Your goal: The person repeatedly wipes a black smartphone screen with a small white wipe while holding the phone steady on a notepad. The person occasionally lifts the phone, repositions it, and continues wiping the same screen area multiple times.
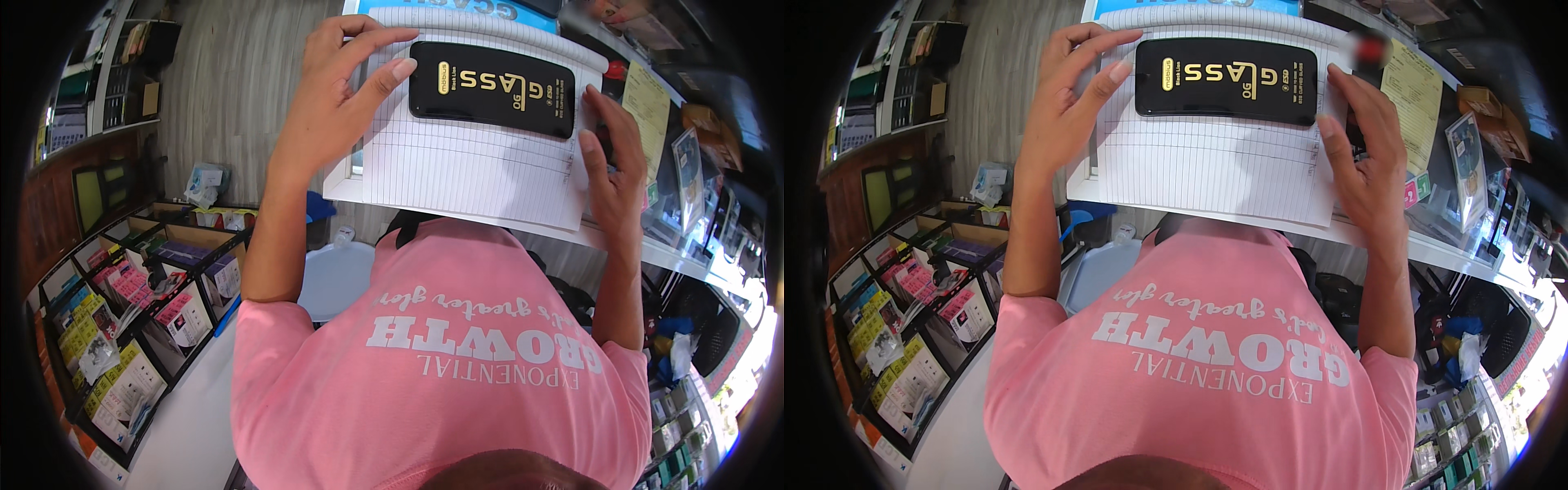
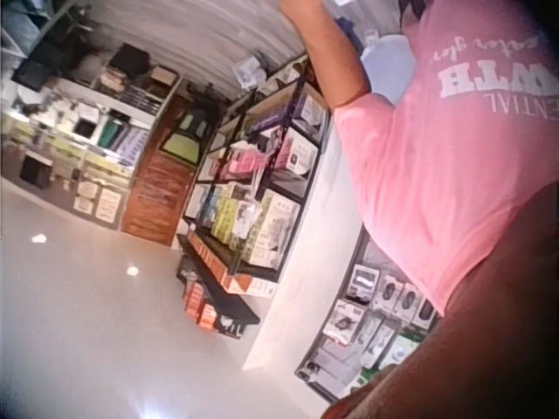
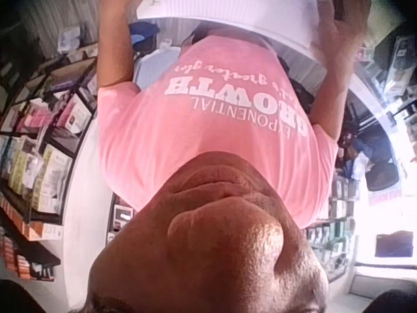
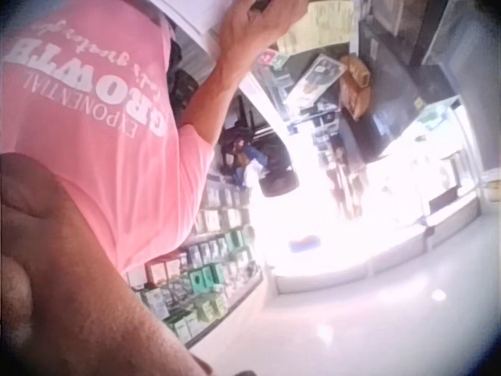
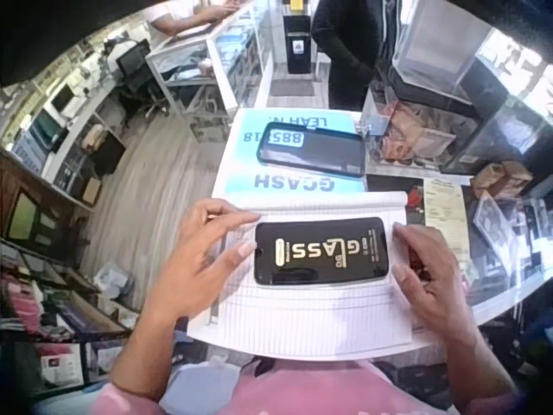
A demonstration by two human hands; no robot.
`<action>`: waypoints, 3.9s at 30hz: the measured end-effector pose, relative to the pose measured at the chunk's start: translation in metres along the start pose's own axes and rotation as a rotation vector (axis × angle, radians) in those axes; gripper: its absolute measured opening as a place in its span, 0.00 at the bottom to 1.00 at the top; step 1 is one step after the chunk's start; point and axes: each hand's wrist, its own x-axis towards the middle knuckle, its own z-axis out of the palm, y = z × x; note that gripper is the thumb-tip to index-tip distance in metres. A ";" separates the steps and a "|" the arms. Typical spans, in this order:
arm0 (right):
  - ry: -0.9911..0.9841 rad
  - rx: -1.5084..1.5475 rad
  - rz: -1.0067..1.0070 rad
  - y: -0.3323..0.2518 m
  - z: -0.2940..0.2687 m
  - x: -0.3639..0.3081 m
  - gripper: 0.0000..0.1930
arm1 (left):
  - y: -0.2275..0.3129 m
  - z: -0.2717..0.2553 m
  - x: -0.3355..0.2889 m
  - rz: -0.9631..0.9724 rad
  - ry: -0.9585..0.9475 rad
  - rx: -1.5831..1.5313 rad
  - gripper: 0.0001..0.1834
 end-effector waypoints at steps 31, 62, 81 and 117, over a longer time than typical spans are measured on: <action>-0.182 0.176 0.373 0.003 -0.015 0.046 0.27 | 0.015 0.009 -0.023 0.024 -0.023 0.138 0.51; 0.685 -0.417 -0.018 0.030 -0.009 0.000 0.12 | 0.017 0.029 -0.044 0.285 0.335 -0.465 0.16; 0.837 0.280 0.787 0.153 -0.077 -0.266 0.16 | 0.230 0.199 -0.011 0.409 -0.306 -0.729 0.26; 0.524 0.130 0.526 0.771 0.148 -0.360 0.21 | 0.319 0.352 0.022 0.306 0.093 -0.057 0.38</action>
